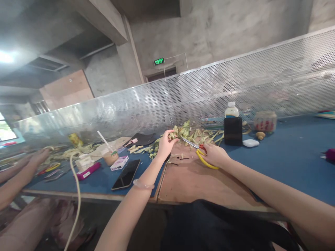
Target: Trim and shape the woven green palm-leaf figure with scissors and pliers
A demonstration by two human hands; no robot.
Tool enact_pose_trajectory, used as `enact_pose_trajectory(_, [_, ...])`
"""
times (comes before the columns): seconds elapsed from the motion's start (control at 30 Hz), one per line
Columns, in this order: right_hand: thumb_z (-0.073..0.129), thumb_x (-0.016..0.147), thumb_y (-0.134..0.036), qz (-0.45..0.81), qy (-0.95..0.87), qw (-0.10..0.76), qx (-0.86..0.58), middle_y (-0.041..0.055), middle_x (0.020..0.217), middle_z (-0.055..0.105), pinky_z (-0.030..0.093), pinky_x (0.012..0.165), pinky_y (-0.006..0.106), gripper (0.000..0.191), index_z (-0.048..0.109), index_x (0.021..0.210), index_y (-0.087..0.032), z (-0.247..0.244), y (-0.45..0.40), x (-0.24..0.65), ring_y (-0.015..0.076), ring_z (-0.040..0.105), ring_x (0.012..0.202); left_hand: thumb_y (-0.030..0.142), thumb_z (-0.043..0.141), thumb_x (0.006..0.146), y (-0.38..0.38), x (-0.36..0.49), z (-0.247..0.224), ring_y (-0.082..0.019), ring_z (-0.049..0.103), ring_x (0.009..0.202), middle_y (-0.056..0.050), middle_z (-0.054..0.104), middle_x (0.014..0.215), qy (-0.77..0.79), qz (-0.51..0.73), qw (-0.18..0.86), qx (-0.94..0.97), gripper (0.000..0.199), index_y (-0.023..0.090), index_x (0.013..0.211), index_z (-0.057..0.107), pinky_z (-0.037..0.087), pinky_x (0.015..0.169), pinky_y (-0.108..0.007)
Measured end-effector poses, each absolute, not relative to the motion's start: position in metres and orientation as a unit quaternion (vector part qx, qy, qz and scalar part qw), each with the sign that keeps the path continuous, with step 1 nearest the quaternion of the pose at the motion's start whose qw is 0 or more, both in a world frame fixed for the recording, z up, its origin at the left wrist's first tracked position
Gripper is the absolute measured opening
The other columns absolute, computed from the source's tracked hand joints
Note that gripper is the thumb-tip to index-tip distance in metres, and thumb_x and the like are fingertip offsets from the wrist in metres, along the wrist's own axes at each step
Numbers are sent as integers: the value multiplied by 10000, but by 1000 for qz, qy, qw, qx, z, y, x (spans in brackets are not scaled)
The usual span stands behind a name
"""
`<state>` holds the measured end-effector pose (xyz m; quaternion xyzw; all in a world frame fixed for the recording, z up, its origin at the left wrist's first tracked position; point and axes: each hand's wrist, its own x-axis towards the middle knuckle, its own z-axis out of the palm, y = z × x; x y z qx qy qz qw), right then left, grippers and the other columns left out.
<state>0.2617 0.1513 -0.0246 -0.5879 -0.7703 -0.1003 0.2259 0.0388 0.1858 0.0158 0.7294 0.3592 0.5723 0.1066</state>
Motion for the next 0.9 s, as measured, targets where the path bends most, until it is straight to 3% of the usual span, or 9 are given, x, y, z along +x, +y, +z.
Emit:
enact_pose_trajectory(0.7, [335, 808, -510, -106, -777, 206, -585, 122, 944, 621, 400, 627, 306, 407, 532, 899, -165, -22, 149, 263, 263, 606, 836, 244, 643, 675, 183, 36, 17, -154, 609, 737, -32, 633, 817, 405, 563, 29, 720, 378, 201, 1031, 523, 469, 735, -299])
enact_pose_trajectory(0.9, [333, 800, -546, -130, -788, 210, -563, 115, 937, 608, 398, 631, 297, 450, 529, 910, -156, -21, 145, 260, 252, 596, 848, 263, 641, 676, 185, 36, 16, -149, 616, 763, -47, 621, 917, 393, 586, 73, 705, 376, 200, 1025, 514, 490, 719, -295])
